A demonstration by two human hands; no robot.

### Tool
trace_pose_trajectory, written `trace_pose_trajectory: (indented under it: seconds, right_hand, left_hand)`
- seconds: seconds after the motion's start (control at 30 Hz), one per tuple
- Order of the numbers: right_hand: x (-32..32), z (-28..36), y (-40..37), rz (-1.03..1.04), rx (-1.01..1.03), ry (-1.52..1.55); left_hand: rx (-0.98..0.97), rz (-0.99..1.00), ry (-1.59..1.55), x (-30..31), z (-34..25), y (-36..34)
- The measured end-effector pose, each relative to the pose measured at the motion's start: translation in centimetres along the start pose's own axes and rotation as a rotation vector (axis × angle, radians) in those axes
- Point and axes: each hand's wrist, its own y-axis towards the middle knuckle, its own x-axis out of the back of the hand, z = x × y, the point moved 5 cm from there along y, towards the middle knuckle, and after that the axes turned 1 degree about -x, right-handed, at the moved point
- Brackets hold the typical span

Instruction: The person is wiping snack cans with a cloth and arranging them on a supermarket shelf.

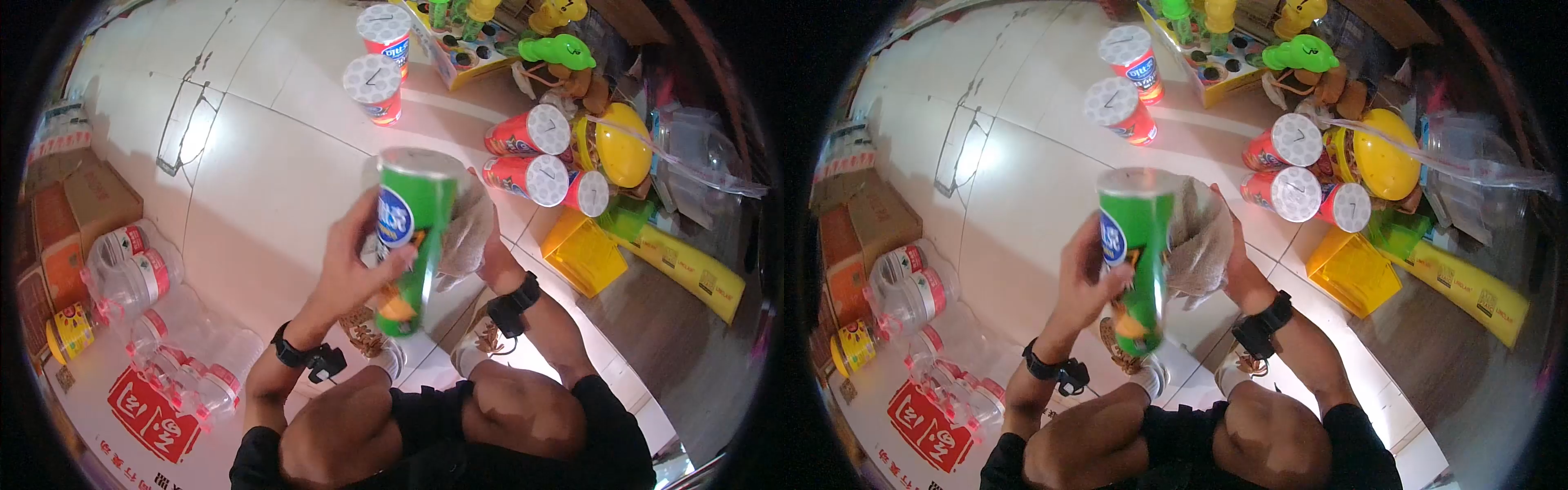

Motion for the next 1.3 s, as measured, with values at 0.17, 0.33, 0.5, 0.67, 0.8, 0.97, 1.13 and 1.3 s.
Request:
trace_pose_trajectory:
  seconds: [0.17,0.33,0.5,0.67,0.8,0.97,1.13,1.3]
  right_hand:
    - [-0.9,-0.9,-0.9,0.219,-0.282,0.544]
    - [-1.3,-0.8,-2.2,0.303,-0.166,0.125]
    - [-2.2,-0.8,-1.3,0.090,-0.017,-0.287]
    - [-3.4,1.0,-0.9,0.144,0.151,-0.319]
    - [-3.4,1.1,-0.6,0.142,0.151,-0.290]
    - [-3.5,1.5,-0.4,0.124,0.196,-0.297]
    - [-4.9,2.5,-0.4,0.125,0.251,-0.561]
    - [-5.3,1.1,-0.6,0.237,0.035,-0.840]
  left_hand:
    - [-0.156,-0.206,0.574,0.8,-0.4,0.8]
    - [-0.037,-0.241,0.353,1.7,0.7,1.6]
    - [-0.219,-0.129,0.605,0.5,-0.3,1.6]
    - [-0.239,-0.139,0.699,-0.5,-1.6,0.8]
    - [-0.207,-0.172,0.745,-0.8,-2.0,1.1]
    - [-0.301,-0.142,0.847,-0.4,-2.1,1.4]
    - [-0.104,-0.182,0.470,0.8,-0.2,2.0]
    - [0.002,-0.298,0.059,2.8,-0.5,2.6]
